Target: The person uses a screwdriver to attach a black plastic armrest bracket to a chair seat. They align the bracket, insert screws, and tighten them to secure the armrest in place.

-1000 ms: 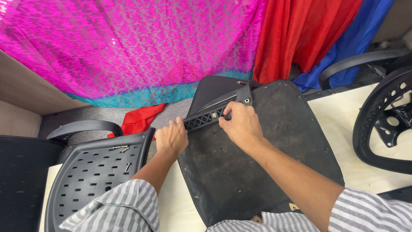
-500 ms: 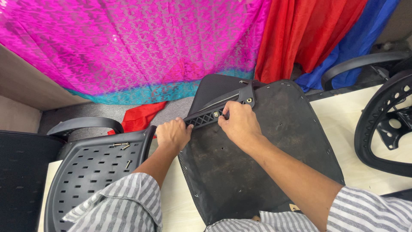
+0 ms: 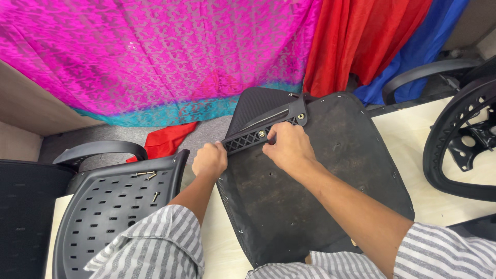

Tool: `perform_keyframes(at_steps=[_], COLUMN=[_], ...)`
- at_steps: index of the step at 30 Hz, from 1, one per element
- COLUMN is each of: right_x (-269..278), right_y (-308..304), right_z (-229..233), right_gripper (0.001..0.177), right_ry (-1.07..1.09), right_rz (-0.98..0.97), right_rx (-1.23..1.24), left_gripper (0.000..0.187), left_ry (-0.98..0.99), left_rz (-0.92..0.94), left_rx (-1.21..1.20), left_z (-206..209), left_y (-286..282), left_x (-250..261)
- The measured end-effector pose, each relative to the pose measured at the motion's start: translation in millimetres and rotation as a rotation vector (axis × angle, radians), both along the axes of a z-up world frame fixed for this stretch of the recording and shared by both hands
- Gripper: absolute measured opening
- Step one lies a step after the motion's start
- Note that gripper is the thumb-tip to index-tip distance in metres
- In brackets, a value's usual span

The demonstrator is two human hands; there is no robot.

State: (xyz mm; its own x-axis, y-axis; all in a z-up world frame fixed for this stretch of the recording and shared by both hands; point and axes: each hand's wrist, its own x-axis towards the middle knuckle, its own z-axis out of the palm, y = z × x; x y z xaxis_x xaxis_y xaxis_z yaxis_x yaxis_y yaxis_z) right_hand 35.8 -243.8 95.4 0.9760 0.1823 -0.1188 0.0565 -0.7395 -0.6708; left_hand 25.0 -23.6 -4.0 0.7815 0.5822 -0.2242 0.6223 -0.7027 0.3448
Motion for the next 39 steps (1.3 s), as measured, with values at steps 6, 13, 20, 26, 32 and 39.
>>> perform_keyframes(at_steps=[6,13,20,26,32,39], right_x=[-9.3,-21.3,-23.6,-26.3,-26.5,-25.3], right_y=[21.2,41.8,51.4,53.5,55.9,52.2], right_z=[4.7,10.2,13.8,13.3,14.2,17.8], right_gripper=[0.023,0.023,0.023,0.023,0.023,0.024], right_ry=[-0.170,-0.124,-0.101,-0.117,-0.137,-0.168], right_rz=[0.034,0.063,0.016,-0.029,-0.020,0.095], right_rx=[0.261,0.238,0.210,0.194,0.178,0.206], left_gripper=[0.036,0.034,0.030,0.026,0.024,0.024], left_ry=[-0.187,-0.377,-0.363,-0.353,-0.348,-0.341], left_rz=[0.040,-0.059,-0.006,0.008,0.071,0.135], left_rx=[-0.155,-0.621,-0.716,-0.720,-0.768,-0.849], left_z=[16.1,-3.8,-24.5,-19.8,-7.5,-0.7], left_y=[9.4,18.6,26.6,23.0,15.3,14.0], left_x=[-18.5,-18.5,-7.7,-7.6,-12.4,-12.6])
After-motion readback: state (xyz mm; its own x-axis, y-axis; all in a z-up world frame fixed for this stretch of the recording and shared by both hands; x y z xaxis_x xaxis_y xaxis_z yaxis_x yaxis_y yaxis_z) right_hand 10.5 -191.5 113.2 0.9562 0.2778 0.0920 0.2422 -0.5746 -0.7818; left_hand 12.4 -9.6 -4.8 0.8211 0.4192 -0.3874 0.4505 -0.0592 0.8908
